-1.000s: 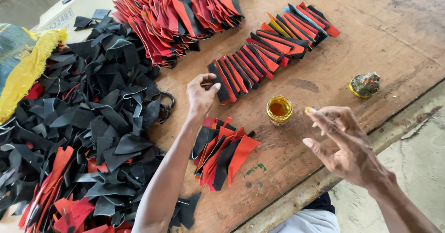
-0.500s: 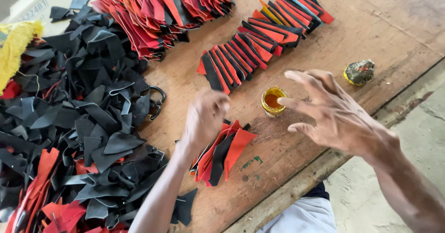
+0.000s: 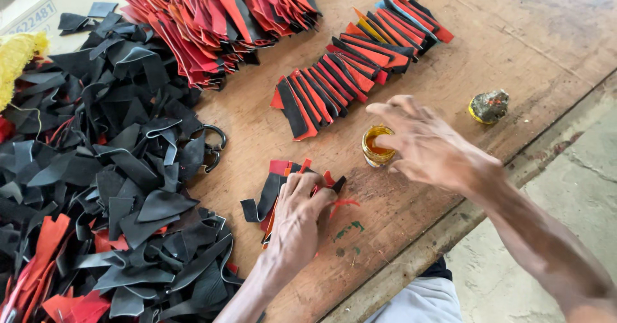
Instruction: The person repeatedly picks up small red and black rubber pieces, applies a yellow adhesive from a small jar to the edges, and joins them together. The finished pairs are placed in a growing stack on the wooden table.
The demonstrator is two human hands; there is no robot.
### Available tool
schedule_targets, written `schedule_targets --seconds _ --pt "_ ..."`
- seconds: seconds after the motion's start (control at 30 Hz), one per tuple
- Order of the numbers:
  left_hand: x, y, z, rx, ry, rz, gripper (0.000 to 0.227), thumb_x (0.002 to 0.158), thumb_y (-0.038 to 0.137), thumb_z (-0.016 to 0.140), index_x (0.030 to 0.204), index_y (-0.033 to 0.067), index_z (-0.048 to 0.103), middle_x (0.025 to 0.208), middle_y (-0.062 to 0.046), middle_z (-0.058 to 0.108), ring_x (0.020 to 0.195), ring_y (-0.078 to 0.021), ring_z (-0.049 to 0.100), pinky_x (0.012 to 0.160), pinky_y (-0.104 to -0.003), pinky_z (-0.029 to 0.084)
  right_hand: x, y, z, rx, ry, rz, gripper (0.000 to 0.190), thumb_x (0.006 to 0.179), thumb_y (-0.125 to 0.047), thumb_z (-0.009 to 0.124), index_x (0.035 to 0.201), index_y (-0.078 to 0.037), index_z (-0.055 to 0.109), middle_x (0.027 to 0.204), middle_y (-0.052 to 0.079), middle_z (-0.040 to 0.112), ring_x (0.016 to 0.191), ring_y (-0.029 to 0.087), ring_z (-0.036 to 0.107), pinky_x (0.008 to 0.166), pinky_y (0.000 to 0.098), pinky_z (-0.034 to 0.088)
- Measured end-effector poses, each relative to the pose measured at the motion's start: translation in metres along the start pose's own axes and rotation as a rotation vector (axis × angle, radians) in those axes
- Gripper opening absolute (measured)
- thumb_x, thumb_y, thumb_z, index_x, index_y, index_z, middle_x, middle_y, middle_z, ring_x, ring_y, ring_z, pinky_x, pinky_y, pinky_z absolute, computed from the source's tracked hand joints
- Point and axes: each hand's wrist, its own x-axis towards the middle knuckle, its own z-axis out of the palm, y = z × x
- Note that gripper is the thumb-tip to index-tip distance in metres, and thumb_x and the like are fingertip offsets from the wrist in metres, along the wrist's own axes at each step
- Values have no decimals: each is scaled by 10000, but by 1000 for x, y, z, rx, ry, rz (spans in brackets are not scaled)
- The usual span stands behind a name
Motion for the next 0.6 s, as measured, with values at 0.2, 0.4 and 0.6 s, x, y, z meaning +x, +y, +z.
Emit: schedule_targets --seconds 0.2,0.4,0.6 --pt "-8 -5 -4 -381 78 -412 180 894 18 695 1033 52 585 936 -44 721 899 -166 714 806 -296 575 -32 12 16 18 378 -103 489 705 -289 803 1156 -113 735 1557 140 337 1314 368 333 1089 500 369" --pt "-21 -19 -1 -629 249 -465 119 941 -57 703 1047 -11 678 1020 -64 704 954 -90 648 859 -232 534 -53 16 28 232 826 -158 367 863 -248 766 1191 -106 684 1497 189 415 1321 360 431 959 364 577" --pt "-36 -32 8 -1435 271 -561 421 860 -144 733 1261 -37 665 1226 -87 679 1064 -154 659 942 -299 561 -65 -30 53 902 944 -304 526 936 -305 750 1370 -94 539 1350 64 507 1022 198 627 844 270 612"
